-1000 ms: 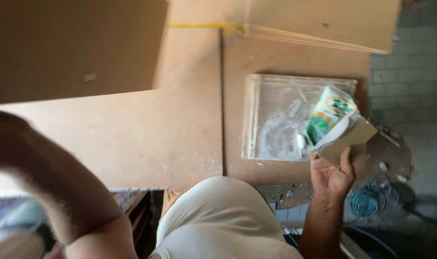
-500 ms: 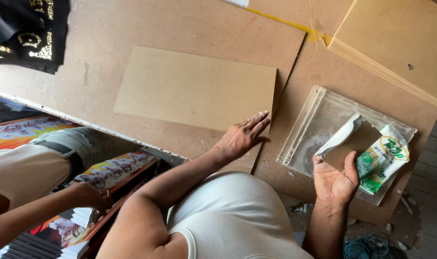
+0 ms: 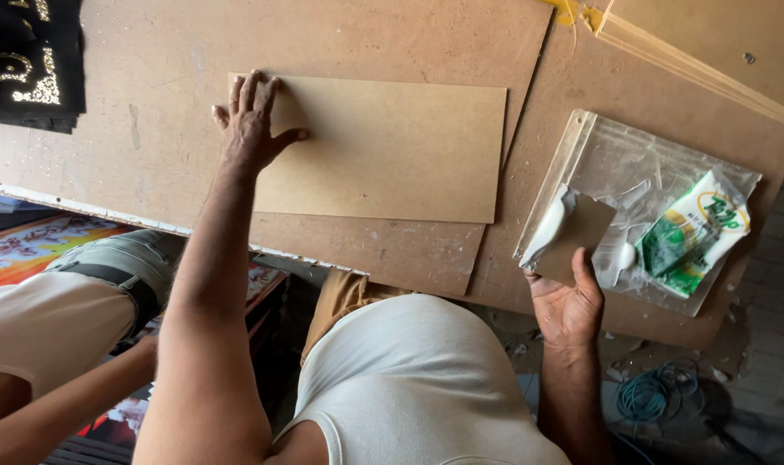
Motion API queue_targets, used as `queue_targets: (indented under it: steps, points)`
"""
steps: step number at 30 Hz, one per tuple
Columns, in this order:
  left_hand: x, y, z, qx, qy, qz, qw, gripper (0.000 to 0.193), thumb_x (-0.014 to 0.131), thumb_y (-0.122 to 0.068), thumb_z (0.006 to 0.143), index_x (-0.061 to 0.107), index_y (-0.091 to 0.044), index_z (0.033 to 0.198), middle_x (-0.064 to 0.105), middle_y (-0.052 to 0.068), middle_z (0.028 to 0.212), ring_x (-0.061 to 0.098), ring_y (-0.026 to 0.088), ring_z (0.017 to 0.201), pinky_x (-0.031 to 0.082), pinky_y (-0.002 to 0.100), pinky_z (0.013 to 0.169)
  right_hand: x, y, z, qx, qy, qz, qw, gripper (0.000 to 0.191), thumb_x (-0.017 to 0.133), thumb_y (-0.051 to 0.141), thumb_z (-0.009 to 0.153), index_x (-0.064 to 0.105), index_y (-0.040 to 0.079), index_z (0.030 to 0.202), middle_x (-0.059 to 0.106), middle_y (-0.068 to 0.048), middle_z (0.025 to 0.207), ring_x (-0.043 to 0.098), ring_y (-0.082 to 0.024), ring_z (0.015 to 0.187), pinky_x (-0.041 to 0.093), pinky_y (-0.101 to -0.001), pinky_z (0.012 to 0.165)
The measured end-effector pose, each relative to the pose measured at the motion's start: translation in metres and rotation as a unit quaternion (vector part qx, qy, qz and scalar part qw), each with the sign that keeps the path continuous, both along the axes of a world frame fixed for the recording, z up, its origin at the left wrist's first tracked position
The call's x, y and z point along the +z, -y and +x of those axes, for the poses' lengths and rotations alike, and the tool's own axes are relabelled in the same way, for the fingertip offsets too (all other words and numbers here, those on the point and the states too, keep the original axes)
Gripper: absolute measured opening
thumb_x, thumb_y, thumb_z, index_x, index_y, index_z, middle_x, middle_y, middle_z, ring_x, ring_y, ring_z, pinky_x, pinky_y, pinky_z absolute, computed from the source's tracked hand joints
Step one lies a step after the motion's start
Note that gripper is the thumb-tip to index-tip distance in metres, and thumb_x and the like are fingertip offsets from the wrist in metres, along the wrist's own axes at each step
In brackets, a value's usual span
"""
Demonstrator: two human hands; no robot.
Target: The person spreads white adhesive paste across a cardboard sheet using a small sponge block, then lays a black cloth banner with gold Arabic lettering onto the glued board, aligns it, and presses and smooths it flat with both hands. They repeat the gluing step on another board.
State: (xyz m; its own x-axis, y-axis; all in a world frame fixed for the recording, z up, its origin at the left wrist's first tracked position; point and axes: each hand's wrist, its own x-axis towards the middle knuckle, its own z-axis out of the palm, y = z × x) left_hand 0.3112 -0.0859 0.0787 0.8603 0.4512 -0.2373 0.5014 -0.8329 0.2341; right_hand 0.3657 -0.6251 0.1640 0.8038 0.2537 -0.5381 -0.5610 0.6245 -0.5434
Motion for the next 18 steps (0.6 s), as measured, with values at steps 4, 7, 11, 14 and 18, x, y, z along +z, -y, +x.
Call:
queue_targets:
  steps: [4, 7, 11, 14, 18]
  points:
    - [0.003, -0.001, -0.006, -0.024, 0.063, 0.023, 0.997, 0.106, 0.084, -0.076, 0.069, 0.045, -0.022, 0.152, 0.038, 0.013, 0.156, 0.031, 0.036, 0.145, 0.028, 0.066, 0.110, 0.003, -0.035, -0.028, 0.034, 0.026, -0.012, 0.999, 0.039, 0.063, 0.020, 0.105, 0.057, 0.012, 0.142, 0.065, -0.004, 0.134, 0.061, -0.023, 0.117, 0.049, -0.0420, 0.087]
    - [-0.005, 0.006, -0.025, -0.010, 0.102, 0.048, 0.994, 0.112, 0.087, -0.082, 0.060, 0.050, -0.016, 0.143, 0.043, 0.019, 0.140, 0.039, 0.039, 0.131, 0.032, 0.059, 0.107, -0.001, -0.060, -0.046, 0.094, 0.071, -0.041, 0.992, 0.033, 0.063, 0.015, 0.105, 0.059, 0.008, 0.137, 0.066, -0.007, 0.127, 0.063, -0.023, 0.113, 0.050, -0.0435, 0.087]
    - [-0.015, 0.036, -0.074, 0.053, 0.167, 0.071, 0.982, 0.101, 0.090, -0.077, 0.065, 0.054, -0.016, 0.137, 0.046, 0.017, 0.136, 0.041, 0.038, 0.128, 0.033, 0.059, 0.105, -0.017, -0.105, -0.076, 0.191, 0.162, -0.156, 0.955, 0.022, 0.063, 0.014, 0.106, 0.066, 0.005, 0.125, 0.070, -0.010, 0.117, 0.065, -0.023, 0.103, 0.053, -0.0422, 0.086]
    - [-0.020, 0.049, -0.103, 0.063, 0.124, 0.037, 0.990, 0.080, 0.090, -0.063, 0.073, 0.059, -0.022, 0.134, 0.050, 0.011, 0.127, 0.044, 0.034, 0.122, 0.035, 0.057, 0.098, -0.036, -0.146, -0.085, 0.302, 0.301, -0.393, 0.815, 0.017, 0.064, 0.012, 0.107, 0.072, 0.004, 0.119, 0.072, -0.011, 0.104, 0.064, -0.023, 0.094, 0.052, -0.0371, 0.083]
    - [-0.025, 0.047, -0.121, 0.028, 0.185, 0.035, 0.982, 0.072, 0.088, -0.052, 0.079, 0.060, -0.023, 0.138, 0.052, 0.008, 0.127, 0.047, 0.030, 0.120, 0.038, 0.051, 0.093, -0.072, -0.203, -0.096, 0.259, 0.605, -0.539, 0.525, 0.028, 0.066, 0.006, 0.102, 0.070, 0.008, 0.129, 0.074, -0.012, 0.123, 0.065, -0.024, 0.104, 0.053, -0.0379, 0.088]
